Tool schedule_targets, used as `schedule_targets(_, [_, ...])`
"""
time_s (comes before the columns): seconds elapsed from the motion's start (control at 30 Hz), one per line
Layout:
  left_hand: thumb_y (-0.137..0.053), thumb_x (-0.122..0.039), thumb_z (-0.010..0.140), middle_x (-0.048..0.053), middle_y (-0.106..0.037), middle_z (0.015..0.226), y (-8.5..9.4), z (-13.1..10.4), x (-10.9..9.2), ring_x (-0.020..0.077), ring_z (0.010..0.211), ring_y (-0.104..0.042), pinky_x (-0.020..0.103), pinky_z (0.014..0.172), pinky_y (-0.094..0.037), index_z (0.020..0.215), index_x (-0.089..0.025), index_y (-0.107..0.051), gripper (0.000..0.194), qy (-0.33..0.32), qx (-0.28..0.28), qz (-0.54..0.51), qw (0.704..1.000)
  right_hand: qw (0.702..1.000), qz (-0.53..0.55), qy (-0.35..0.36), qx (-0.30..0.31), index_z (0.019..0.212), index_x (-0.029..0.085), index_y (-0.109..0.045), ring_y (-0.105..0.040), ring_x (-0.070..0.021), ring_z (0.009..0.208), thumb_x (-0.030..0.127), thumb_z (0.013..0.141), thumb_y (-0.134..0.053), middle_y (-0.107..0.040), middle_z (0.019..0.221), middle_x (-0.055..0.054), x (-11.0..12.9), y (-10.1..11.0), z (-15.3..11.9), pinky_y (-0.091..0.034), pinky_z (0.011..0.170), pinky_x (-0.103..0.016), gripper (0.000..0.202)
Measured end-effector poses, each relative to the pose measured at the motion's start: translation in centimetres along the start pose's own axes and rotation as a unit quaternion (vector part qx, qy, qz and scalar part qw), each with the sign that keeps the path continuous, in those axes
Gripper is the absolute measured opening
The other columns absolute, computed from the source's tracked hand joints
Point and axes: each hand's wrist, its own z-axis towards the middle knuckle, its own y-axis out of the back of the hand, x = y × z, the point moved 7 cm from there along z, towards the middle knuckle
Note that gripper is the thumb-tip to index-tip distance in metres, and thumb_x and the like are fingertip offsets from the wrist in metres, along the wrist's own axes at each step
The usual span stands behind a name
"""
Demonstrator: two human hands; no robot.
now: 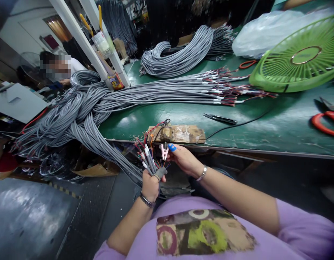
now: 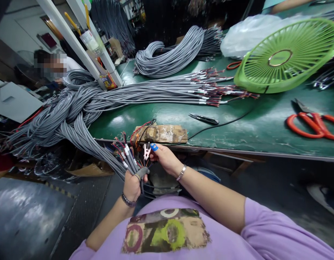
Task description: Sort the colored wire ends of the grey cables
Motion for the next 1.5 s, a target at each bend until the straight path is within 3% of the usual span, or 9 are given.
schedule_targets(0.17, [-0.069,-0.025,0.069,-0.001,-0.053,0.042,-0.6,0.2,-0.4,0.0091,0.042,-0.045,0.023,0.047,-0.033,0.053,-0.014,-0.061,0.021,0.024,0.025,-0.014,0.999,0.99,0.097,-0.081,0.057,0.08,0.018,-0.067,-0.06,-0.0127,0.069,0.058,0.068,-0.072,-0.069,0.076,-0.004,-1.9,-0.5,0.8,-0.047,0.062,-0.024,0.043])
schedule_targets(0.5, [-0.07,-0.025,0.066,-0.002,-0.052,0.04,-1.3,0.4,-0.9,0.0079,0.037,-0.043,0.022,0.043,-0.031,0.055,-0.013,-0.062,0.018,0.054,0.067,-0.024,0.996,0.97,0.184,-0.117,0.105,0.09,0.017,-0.07,-0.065,-0.0149,0.079,0.051,0.079,-0.066,-0.072,0.084,-0.005,-2.6,-1.4,1.1,-0.049,0.077,-0.028,0.036])
schedule_targets(0.87, [-0.069,-0.026,0.067,-0.001,-0.053,0.041,-1.0,0.6,-0.7,0.0072,0.038,-0.043,0.021,0.043,-0.029,0.054,-0.012,-0.061,0.02,0.05,0.066,-0.032,0.996,0.973,0.199,-0.103,0.048,0.076,0.017,-0.068,-0.064,-0.0139,0.071,0.047,0.063,-0.081,-0.071,0.074,-0.001,-2.5,-1.2,1.6,-0.05,0.076,-0.028,0.035])
schedule_targets(1.5, [-0.069,-0.022,0.064,-0.002,-0.052,0.041,-1.0,0.2,-1.9,0.0074,0.038,-0.043,0.022,0.043,-0.031,0.054,-0.013,-0.062,0.015,0.041,0.055,-0.054,0.996,0.971,0.193,-0.125,0.064,0.084,0.019,-0.067,-0.064,-0.0159,0.073,0.053,0.073,-0.07,-0.069,0.074,-0.002,-2.6,-1.6,1.1,-0.05,0.074,-0.03,0.036])
